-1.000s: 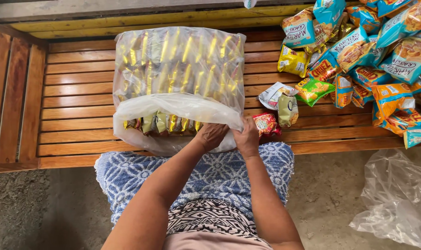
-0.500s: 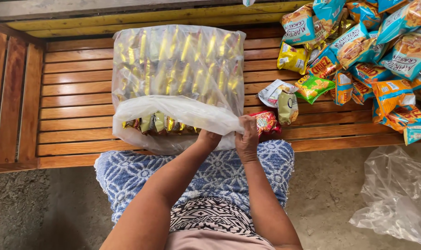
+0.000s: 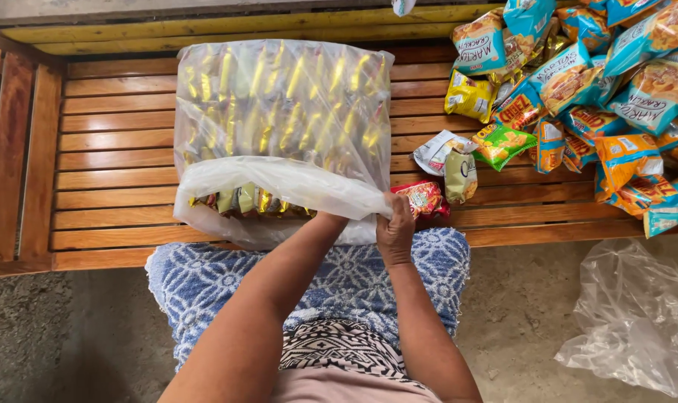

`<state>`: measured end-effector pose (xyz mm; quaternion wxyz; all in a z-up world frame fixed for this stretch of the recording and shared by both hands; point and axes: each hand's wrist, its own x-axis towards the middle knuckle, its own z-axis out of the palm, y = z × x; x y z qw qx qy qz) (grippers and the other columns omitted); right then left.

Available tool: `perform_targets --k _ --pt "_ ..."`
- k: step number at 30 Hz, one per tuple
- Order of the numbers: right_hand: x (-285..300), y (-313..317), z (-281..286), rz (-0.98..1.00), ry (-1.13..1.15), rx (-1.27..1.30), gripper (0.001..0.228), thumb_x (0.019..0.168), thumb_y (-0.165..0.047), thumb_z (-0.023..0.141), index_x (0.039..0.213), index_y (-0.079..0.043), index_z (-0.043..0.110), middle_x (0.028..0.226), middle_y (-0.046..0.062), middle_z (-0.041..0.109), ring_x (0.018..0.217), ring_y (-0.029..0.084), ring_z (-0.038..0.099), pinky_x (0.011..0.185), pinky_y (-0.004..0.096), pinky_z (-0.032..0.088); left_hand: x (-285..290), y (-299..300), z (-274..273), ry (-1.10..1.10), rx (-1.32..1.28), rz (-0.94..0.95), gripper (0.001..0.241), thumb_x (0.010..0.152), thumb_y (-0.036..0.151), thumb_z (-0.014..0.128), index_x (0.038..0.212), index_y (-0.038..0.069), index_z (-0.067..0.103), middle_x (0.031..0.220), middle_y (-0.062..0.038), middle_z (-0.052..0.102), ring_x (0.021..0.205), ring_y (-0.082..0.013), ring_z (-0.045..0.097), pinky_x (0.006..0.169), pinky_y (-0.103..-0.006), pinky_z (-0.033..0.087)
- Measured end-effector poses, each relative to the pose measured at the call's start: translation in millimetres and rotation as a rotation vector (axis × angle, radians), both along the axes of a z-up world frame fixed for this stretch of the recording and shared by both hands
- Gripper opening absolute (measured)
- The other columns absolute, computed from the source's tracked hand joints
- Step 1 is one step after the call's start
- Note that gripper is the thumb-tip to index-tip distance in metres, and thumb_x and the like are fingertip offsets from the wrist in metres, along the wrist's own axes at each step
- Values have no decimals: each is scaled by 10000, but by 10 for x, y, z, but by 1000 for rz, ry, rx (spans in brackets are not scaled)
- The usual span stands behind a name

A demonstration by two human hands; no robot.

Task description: Sorting small packaged snack bags from a large plastic container bag onto a wooden surface.

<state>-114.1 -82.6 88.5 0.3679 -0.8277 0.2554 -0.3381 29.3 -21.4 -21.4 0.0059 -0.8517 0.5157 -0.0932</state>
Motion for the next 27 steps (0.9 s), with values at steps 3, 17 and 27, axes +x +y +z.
perform_targets --k 3,17,27 --pt "29 17 -16 0 8 -24 368 831 51 670 1181 -31 594 1044 162 638 970 363 691 833 444 561 33 -59 -54 -3 12 18 558 990 336 488 1504 117 488 1549 -134 472 1438 -338 395 1208 -514 264" --pt "76 -452 269 -32 -32 -63 407 785 156 523 1154 1 599 1068 197 639 1037 399 656 914 457 524 -33 -245 -837 -22 -7 222 586 1025 366 441 1556 119 411 1626 -107 371 1496 -307 335 1244 -476 228" --pt "78 -554 176 -88 -3 -37 351 839 136 532 1148 -14 602 1105 173 662 1064 385 671 949 439 529 15 -292 -317 331 -123 153 546 1006 326 448 1511 123 424 1574 -134 408 1457 -328 372 1215 -493 233"
